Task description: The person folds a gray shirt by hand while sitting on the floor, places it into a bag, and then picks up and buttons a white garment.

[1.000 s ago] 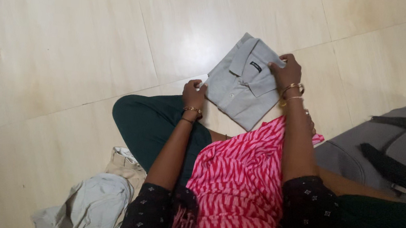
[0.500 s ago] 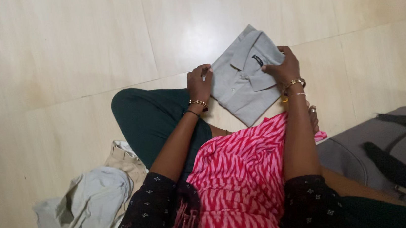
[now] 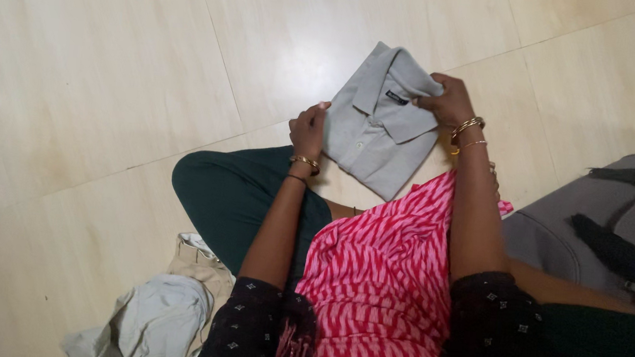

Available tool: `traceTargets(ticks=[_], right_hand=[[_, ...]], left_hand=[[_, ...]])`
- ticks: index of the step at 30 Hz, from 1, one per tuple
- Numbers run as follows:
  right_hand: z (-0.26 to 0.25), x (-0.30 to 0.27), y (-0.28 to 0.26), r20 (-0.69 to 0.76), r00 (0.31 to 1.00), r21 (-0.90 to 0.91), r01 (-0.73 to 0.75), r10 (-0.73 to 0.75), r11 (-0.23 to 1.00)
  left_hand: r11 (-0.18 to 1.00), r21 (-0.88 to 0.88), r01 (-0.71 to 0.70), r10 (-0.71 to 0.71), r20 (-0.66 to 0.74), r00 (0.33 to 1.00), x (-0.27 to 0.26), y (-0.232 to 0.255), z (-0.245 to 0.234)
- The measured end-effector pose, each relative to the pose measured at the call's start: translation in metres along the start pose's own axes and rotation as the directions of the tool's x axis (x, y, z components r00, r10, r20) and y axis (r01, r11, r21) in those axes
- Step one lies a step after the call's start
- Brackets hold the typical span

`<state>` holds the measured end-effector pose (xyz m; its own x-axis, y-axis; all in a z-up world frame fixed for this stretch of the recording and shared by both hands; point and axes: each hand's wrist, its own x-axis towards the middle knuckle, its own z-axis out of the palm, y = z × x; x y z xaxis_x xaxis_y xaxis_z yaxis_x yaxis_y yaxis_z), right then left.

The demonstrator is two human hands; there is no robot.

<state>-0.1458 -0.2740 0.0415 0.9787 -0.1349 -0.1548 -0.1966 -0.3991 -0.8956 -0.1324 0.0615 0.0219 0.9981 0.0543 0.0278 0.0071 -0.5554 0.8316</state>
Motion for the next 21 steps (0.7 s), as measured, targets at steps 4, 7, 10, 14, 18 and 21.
traceTargets(ticks=[4, 7, 10, 14, 18, 21], right_hand=[[-0.007, 0.000, -0.010, -0.020, 1.000, 0.114, 0.022, -0.020, 0.993], [-0.011, 0.007, 0.001, -0.086, 0.992, 0.148, 0.106, -0.094, 0.983], [-0.011, 0.009, 0.013, -0.156, 0.987, 0.184, 0.072, -0.043, 0.980], [0.002, 0.004, 0.013, -0.377, 0.889, -0.346, 0.127, -0.261, 0.930], [0.001, 0.004, -0.007, -0.296, 0.836, -0.754, 0.092, -0.461, 0.651], [-0.002, 0.003, -0.032, -0.280, 0.960, -0.650, -0.203, 0.017, 0.732]], left_hand=[[0.986, -0.097, 0.134, -0.120, 0.143, 0.983, 0.010, 0.009, -0.009], [0.993, -0.024, 0.113, -0.108, 0.165, 0.980, 0.007, 0.020, -0.016], [0.994, 0.013, 0.106, -0.107, 0.171, 0.979, 0.001, 0.030, -0.020], [0.975, 0.212, 0.058, -0.086, 0.124, 0.989, -0.008, 0.040, -0.017], [0.949, 0.306, -0.079, 0.042, 0.128, 0.991, -0.015, 0.041, -0.018], [0.936, 0.352, -0.006, -0.066, 0.193, 0.979, -0.012, 0.037, -0.018]])
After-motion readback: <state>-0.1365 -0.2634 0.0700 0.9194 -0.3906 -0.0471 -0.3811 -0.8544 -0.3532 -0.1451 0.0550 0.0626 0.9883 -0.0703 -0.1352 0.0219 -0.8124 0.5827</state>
